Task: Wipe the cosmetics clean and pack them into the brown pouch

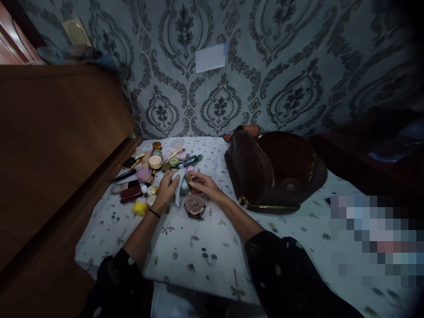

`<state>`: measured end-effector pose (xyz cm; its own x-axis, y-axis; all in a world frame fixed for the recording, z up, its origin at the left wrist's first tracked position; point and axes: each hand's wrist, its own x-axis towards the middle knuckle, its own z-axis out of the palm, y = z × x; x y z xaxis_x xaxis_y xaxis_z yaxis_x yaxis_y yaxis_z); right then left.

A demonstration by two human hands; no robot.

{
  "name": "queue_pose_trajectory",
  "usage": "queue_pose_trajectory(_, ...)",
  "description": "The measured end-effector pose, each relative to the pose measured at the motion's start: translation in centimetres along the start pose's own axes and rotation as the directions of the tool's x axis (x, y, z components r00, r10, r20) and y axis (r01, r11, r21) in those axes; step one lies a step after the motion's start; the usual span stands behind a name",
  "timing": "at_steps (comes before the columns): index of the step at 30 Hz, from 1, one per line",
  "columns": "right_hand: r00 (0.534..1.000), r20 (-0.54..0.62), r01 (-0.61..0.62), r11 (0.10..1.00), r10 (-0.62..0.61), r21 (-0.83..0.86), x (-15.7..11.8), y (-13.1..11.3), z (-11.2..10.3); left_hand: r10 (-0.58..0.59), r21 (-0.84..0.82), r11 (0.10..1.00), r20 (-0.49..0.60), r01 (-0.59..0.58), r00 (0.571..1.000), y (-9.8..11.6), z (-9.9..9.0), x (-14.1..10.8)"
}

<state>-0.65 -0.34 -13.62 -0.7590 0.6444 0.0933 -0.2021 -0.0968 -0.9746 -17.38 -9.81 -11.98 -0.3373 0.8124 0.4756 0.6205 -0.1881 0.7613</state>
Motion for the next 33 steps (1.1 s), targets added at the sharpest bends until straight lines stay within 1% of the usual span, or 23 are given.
queue_pose_trajectory(7, 0.998, -0.040, -0.040, 0.999, 0.040, -0.004, 0.1, -0.1, 0.1, 0.017, -0.076, 0.997, 0.020, -0.015, 1.000, -0.2, -0.2, 0.2)
queue_pose_trajectory(10, 0.998, -0.045, -0.050, 0.998, 0.049, -0.025, 0.1, -0.1, 0.1, 0.048, -0.056, 0.997, 0.050, -0.045, 0.998, -0.1, -0.5, 0.2)
queue_pose_trajectory(17, 0.998, -0.047, -0.032, 0.999, 0.030, -0.029, 0.2, 0.2, 0.1, 0.111, 0.008, 0.994, 0.104, -0.113, 0.988, 0.7, -0.9, 0.0)
queue_pose_trajectory(22, 0.997, -0.069, -0.030, 0.998, 0.026, -0.056, 0.5, 0.7, 0.0, 0.120, 0.021, 0.992, 0.130, -0.124, 0.984, 0.9, -0.8, 0.0)
queue_pose_trajectory(24, 0.999, -0.048, -0.004, 0.999, 0.002, -0.052, 0.4, 0.7, -0.1, 0.124, 0.017, 0.992, 0.125, -0.127, 0.984, 0.8, -0.8, 0.0)
queue_pose_trajectory(27, 0.999, 0.019, 0.047, 0.998, -0.046, -0.029, 0.1, 0.4, -0.4, 0.130, 0.002, 0.991, 0.100, -0.130, 0.987, 0.5, -0.8, 0.1)
queue_pose_trajectory(30, 0.995, 0.076, 0.060, 0.998, -0.057, -0.032, 0.0, 0.2, -0.5, 0.127, -0.010, 0.992, 0.091, -0.126, 0.988, 0.2, -0.8, 0.1)
queue_pose_trajectory(33, 0.997, 0.059, 0.060, 0.997, -0.057, -0.047, 0.3, 0.5, -0.5, 0.115, -0.011, 0.993, 0.088, -0.114, 0.989, 0.1, -0.8, 0.2)
